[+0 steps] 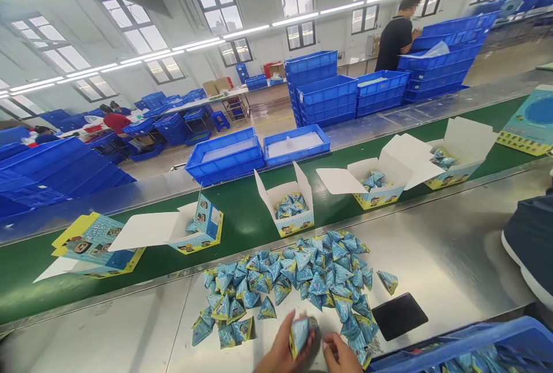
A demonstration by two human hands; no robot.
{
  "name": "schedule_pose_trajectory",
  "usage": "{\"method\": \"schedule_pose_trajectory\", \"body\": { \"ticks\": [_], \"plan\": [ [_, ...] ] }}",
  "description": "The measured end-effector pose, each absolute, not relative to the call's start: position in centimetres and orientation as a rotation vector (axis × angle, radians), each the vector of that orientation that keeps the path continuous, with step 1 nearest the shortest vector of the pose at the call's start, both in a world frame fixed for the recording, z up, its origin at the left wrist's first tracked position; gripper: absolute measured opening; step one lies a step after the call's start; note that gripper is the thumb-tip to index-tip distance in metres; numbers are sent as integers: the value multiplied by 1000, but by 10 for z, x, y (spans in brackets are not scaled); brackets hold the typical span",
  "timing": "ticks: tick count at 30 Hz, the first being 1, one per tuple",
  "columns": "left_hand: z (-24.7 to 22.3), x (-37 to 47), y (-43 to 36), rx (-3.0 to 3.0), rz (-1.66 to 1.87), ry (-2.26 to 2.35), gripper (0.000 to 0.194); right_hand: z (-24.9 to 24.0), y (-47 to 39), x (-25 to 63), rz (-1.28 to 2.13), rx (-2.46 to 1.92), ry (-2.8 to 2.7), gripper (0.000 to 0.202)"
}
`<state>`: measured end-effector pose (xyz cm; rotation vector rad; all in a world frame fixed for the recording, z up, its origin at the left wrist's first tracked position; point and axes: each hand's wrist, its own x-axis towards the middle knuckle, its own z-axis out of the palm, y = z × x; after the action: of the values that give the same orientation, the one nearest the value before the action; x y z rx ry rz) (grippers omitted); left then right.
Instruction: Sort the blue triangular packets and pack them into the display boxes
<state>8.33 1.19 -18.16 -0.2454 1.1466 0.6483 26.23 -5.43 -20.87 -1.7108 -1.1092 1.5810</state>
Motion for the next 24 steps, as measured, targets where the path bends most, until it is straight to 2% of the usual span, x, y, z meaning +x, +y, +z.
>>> {"method": "schedule_pose_trajectory", "body": {
  "ticks": [2, 4, 6, 10, 13, 17, 24],
  "plan": [
    [-189, 74, -5, -436, 593, 1210, 63, -217, -54, 263, 1605, -1691, -1112, 64],
    [-172, 71, 16, -451, 703, 1188, 70, -225, -55, 262, 1543, -1707, -1100, 60],
    [-133, 75, 69, -306, 933, 1100, 66, -226, -57, 259, 1480, -1734, -1119, 56],
    [-55, 86, 190, 33, 1041, 949, 65, -218, -62, 256, 1486, -1752, -1295, 52],
    [-49, 85, 223, 124, 980, 1101, 62, -214, -60, 257, 1521, -1747, -1425, 47],
    [-95, 72, 168, 69, 744, 1226, 41, -218, -44, 251, 1572, -1818, -1528, 47],
    [-150, 17, 21, -103, 574, 1459, 26, -218, -1, 208, 1597, -1876, -1874, 64]
  ]
}}
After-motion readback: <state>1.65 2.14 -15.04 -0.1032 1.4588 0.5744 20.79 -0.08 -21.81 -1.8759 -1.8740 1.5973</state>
